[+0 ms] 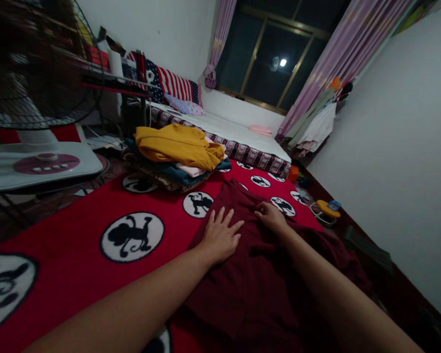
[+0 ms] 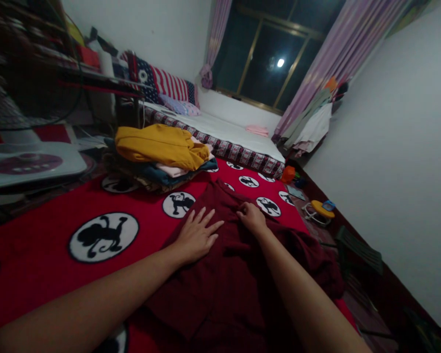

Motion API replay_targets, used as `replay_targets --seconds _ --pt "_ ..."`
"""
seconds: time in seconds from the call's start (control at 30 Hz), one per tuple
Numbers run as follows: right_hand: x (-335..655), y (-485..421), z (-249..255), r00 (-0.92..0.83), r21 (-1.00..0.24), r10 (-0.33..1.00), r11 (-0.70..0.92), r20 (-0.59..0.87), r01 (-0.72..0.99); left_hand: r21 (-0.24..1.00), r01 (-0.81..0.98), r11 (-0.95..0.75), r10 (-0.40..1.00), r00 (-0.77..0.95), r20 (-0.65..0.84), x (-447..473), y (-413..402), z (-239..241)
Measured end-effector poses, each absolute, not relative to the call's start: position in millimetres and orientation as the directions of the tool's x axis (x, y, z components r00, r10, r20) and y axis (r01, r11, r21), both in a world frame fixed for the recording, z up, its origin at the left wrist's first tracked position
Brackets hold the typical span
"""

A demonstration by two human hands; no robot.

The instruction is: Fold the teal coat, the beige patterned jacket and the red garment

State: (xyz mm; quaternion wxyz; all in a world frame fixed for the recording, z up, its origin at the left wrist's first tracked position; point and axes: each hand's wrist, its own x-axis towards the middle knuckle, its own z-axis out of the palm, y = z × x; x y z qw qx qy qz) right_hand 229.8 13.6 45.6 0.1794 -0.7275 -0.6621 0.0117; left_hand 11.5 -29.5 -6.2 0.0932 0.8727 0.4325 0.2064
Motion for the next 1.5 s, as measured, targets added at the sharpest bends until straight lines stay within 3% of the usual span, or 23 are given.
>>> replay_targets --seconds 0.1,0.3,0.53,0.83,0.93,1.0,1.1,1.27,1.4,1.5 --pt "229 43 54 0.196 -0.245 0.946 -0.132 0.258 0.961 0.346 0.717 -0.605 0.796 0.539 0.275 12 -30 -6" --pt "206 114 57 0.198 -0.290 0.922 -0.100 0.332 0.952 0.374 0.702 -0.606 0.795 0.539 0.279 10 -32 -2" --pt "175 153 38 0.232 -0.205 0.949 -0.189 0.212 0.960 0.408 0.695 -0.593 0.805 0.514 0.295 11 -34 -3" --pt "167 162 41 0.351 -0.186 0.904 -0.312 0.243 0.932 0.424 0.691 -0.585 0.811 0.504 0.297 13 -34 -7" --pt "158 148 52 0.280 -0.133 0.891 -0.249 0.357 0.959 0.425 0.699 -0.574 0.819 0.491 0.298 13 -36 -5" --pt "154 133 50 0.113 -0.057 0.886 -0.098 0.449 0.994 0.426 0.711 -0.560 0.829 0.478 0.291 14 -36 -4" --pt "153 116 34 -0.077 0.000 0.912 0.084 0.403 0.996 0.418 0.738 -0.530 0.848 0.464 0.257 15 -34 -2" --pt "152 113 19 -0.018 -0.089 0.964 0.043 0.266 0.995 0.365 0.767 -0.528 0.849 0.474 0.233 14 -32 -2" --pt "165 85 39 -0.086 -0.100 0.964 0.115 0.251 0.988 0.330 0.774 -0.540 0.840 0.477 0.257 13 -30 -3" --pt "203 33 62 -0.054 -0.082 0.944 0.085 0.326 0.993 0.320 0.774 -0.547 0.835 0.481 0.267 14 -30 -5"
